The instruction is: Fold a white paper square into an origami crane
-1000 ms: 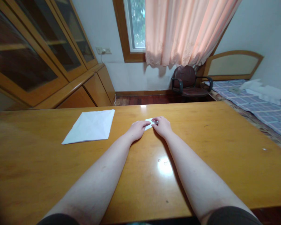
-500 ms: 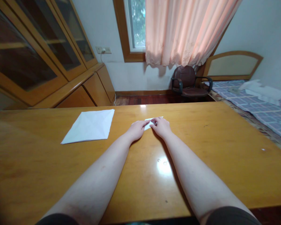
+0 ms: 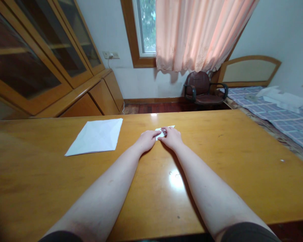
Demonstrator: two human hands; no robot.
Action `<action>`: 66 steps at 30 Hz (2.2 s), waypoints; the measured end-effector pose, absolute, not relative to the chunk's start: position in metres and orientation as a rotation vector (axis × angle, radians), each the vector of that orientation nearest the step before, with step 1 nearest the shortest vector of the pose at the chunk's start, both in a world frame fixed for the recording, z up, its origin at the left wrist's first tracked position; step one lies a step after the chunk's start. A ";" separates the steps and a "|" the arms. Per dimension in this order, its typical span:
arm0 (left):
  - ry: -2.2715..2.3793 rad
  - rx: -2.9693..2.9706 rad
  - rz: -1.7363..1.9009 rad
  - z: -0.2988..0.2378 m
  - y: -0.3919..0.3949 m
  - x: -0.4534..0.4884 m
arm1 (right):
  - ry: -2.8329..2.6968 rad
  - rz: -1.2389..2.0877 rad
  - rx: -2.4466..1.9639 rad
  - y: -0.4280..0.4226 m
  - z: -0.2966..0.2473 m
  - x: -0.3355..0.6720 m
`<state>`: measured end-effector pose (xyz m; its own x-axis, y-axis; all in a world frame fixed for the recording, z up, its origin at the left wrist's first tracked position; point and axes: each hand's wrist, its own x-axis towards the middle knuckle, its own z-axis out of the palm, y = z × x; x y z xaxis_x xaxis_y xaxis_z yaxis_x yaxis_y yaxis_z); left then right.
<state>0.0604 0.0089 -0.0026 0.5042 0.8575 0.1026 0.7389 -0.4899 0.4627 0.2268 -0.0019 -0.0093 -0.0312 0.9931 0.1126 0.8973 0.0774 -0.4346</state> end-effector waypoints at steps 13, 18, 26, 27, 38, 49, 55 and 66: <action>1.442 2.361 0.558 -0.016 0.013 0.057 | -1.843 0.249 -1.851 0.003 -0.013 0.232; 1.425 2.369 0.544 -0.014 0.014 0.057 | -1.853 0.297 -1.899 0.003 -0.009 0.234; 1.512 2.345 0.573 -0.013 0.013 0.060 | -1.928 0.285 -1.845 0.002 -0.009 0.233; 1.555 2.329 0.582 -0.013 0.013 0.060 | -1.934 0.281 -1.843 0.003 -0.010 0.233; 1.691 2.222 0.576 -0.010 0.013 0.059 | -2.033 0.351 -1.699 0.005 -0.013 0.237; 1.704 2.229 0.577 -0.007 0.010 0.056 | -2.070 0.352 -1.737 0.002 -0.005 0.233; 1.666 2.270 0.587 -0.008 0.010 0.056 | -2.237 0.322 -1.631 0.001 -0.005 0.231; 1.615 2.275 0.545 -0.008 0.010 0.060 | -2.240 0.088 -1.694 -0.002 -0.005 0.232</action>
